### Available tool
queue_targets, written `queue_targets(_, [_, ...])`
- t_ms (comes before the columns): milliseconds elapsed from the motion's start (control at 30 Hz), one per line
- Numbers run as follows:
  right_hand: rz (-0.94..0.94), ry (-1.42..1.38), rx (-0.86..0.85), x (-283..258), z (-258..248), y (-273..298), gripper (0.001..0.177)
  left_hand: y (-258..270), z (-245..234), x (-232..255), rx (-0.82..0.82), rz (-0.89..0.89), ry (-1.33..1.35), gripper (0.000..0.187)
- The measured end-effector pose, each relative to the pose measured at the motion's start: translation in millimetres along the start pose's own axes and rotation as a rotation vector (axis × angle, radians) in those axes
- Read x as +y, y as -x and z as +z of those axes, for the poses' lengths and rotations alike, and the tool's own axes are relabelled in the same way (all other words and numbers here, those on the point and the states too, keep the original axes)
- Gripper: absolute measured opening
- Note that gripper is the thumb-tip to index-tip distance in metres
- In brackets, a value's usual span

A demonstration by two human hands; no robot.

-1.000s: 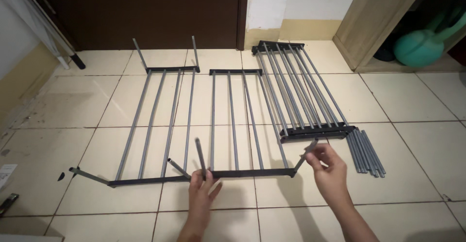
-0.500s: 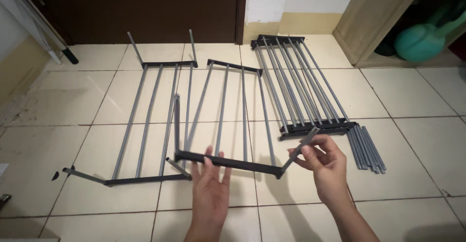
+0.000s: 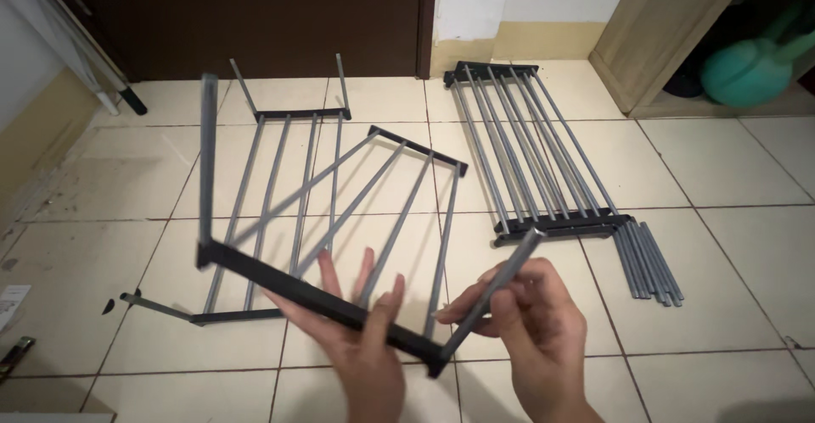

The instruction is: The person assembles a metal rack by inserting vertical poles into horizontal frames and connecting the sections together. The person works on a tiled floor, handling multiple metal poles and frame components to build the structure.

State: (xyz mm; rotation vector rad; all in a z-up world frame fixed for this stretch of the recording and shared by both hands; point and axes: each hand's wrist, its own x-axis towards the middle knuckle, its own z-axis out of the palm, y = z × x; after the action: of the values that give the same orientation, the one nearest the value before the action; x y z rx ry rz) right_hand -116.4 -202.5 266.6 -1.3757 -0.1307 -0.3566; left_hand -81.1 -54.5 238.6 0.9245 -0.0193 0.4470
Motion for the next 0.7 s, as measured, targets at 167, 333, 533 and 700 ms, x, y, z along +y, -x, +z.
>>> queue_targets(167, [-0.106,0.155,-0.073,-8.5,-23.5,-9.0,0.020,-56.2,-32.4,68.0,-0.263,-0.024,0.069,0.118])
queue_targets(333, [0.202,0.183,0.174,41.8,-79.6,-43.9,0.019,-142.9,-71.4,150.1,-0.751,-0.362,0.177,0.111])
queue_targets(533, [0.395,0.675,0.249,187.9,-133.3,-34.9,0.045,-187.4,-69.9,191.3,-0.948,-0.691,0.012,0.101])
queue_targets(700, [0.644,0.589,0.274,266.1,-150.8,22.2,0.059,-207.9,-40.9,186.6,-1.045,-0.776,0.002,0.091])
